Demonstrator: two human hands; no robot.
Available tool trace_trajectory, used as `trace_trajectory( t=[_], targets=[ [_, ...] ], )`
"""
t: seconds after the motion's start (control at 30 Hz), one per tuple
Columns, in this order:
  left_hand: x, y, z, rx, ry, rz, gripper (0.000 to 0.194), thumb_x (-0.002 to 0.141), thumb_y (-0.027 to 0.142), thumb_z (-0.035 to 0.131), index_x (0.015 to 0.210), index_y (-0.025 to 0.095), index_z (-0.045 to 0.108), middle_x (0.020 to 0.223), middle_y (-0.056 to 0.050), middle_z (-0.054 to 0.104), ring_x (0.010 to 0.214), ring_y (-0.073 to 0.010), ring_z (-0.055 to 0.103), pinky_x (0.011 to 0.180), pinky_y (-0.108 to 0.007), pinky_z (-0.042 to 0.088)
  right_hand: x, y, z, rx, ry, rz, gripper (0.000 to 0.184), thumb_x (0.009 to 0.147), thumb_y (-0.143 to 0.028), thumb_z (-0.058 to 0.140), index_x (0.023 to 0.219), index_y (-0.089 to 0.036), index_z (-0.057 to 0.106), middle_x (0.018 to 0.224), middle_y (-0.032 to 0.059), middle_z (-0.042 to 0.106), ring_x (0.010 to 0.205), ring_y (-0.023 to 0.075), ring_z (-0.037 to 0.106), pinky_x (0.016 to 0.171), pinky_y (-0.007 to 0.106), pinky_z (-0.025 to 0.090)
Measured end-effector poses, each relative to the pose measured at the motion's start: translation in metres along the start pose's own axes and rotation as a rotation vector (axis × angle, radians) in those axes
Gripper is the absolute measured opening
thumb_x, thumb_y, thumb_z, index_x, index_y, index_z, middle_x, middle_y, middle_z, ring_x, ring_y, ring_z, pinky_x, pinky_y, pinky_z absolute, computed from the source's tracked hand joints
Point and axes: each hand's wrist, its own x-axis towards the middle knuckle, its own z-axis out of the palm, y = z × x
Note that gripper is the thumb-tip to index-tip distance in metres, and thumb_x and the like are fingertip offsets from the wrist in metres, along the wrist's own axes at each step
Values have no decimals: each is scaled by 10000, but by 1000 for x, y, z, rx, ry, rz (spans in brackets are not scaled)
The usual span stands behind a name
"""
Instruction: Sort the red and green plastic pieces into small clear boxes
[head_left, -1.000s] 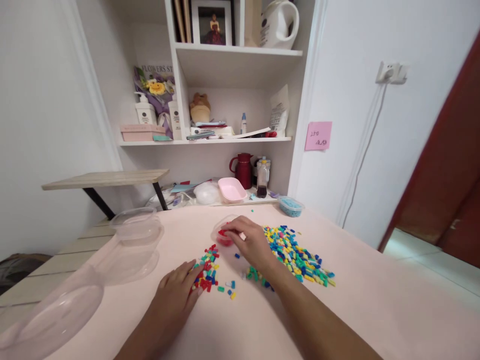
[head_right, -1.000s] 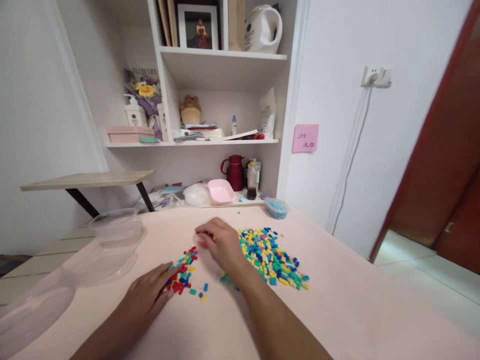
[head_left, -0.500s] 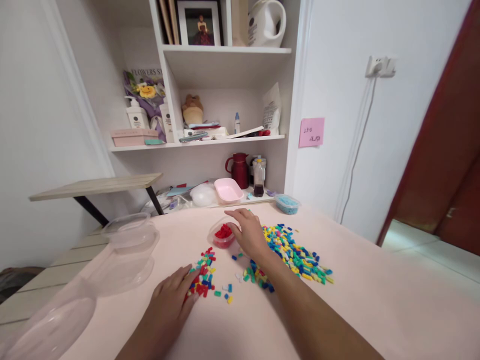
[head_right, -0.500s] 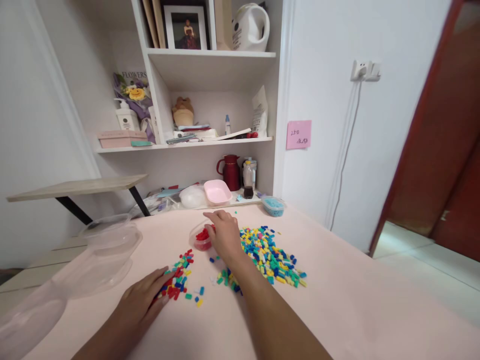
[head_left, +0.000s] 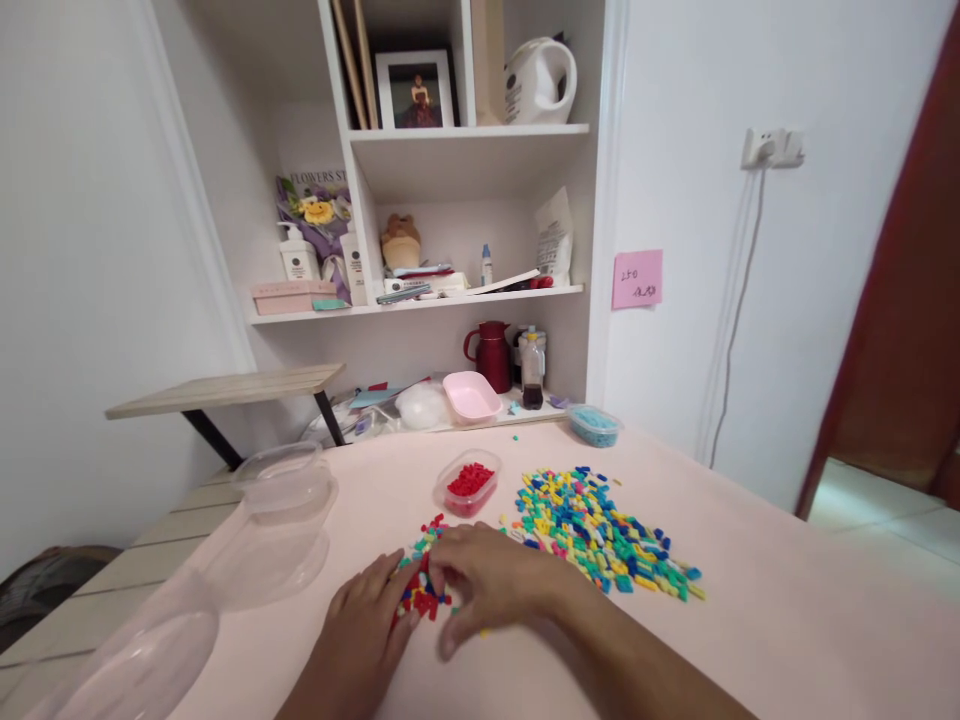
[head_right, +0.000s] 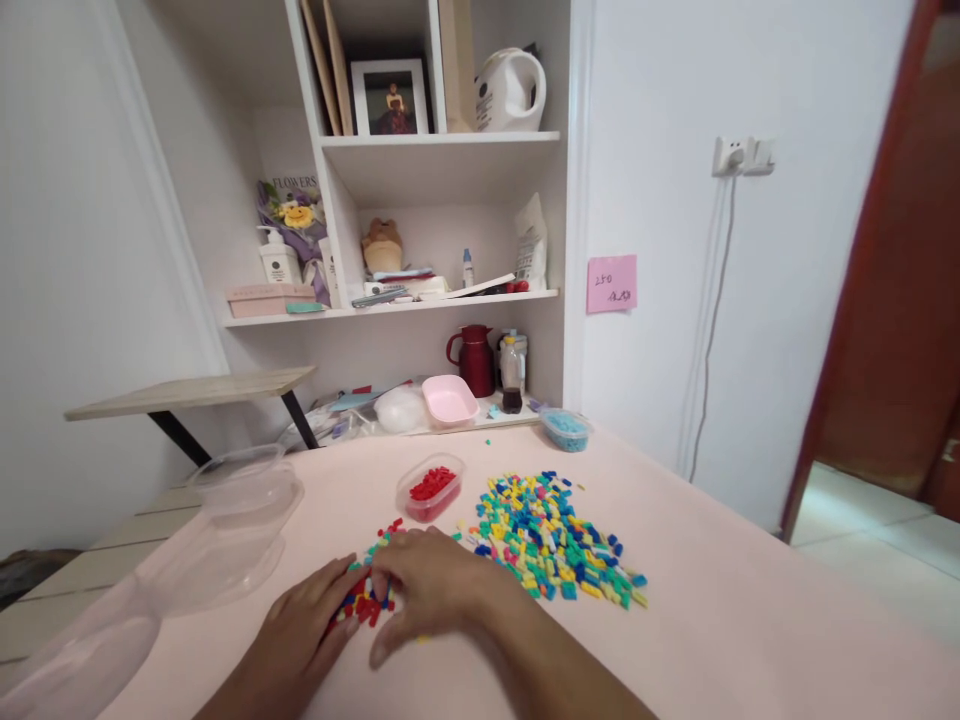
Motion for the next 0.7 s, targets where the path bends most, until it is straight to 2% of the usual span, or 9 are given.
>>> trace_trajectory(
  t=[0.1, 0.2, 0.4, 0.7],
  targets=[
    [1, -1, 1, -4, 0, 7, 476, 911, 356, 414, 1375, 304, 500, 1443, -60, 505, 1350, -251, 429, 1097, -487, 363, -1, 3, 2, -32, -40, 29, 439, 620, -507, 800, 902, -225, 616, 892, -7, 566, 836, 171, 509, 727, 246, 355],
    [2, 0, 0, 4, -18, -2, 483, 915, 354, 397, 1387, 304, 485, 1455, -59, 490, 1359, -252, 416, 1103, -492, 353, -4, 5, -1, -13, -38, 72, 332, 680, -447, 770, 888, -227, 634, 917, -3, 566, 824, 159, 510, 692, 231, 347],
    [0, 4, -5, 5, -24, -22, 480, 903, 335, 409, 1371, 295, 510, 1456, -60, 484, 1346, -266, 434, 1089, -500, 370, -7, 11, -3, 38, -60, 98, 136, 712, -280, 728, 822, -225, 668, 805, -27, 607, 750, 126, 535, 671, 210, 351],
    [-1, 6, -8, 9, -32, -31, 483, 897, 315, 414, 1370, 306, 510, 1459, -45, 481, 1350, -264, 430, 1091, -488, 371, -14, 14, -12, 28, -85, 160, 122, 688, -192, 671, 807, -217, 666, 812, -28, 656, 713, 119, 554, 617, 200, 355]
  ],
)
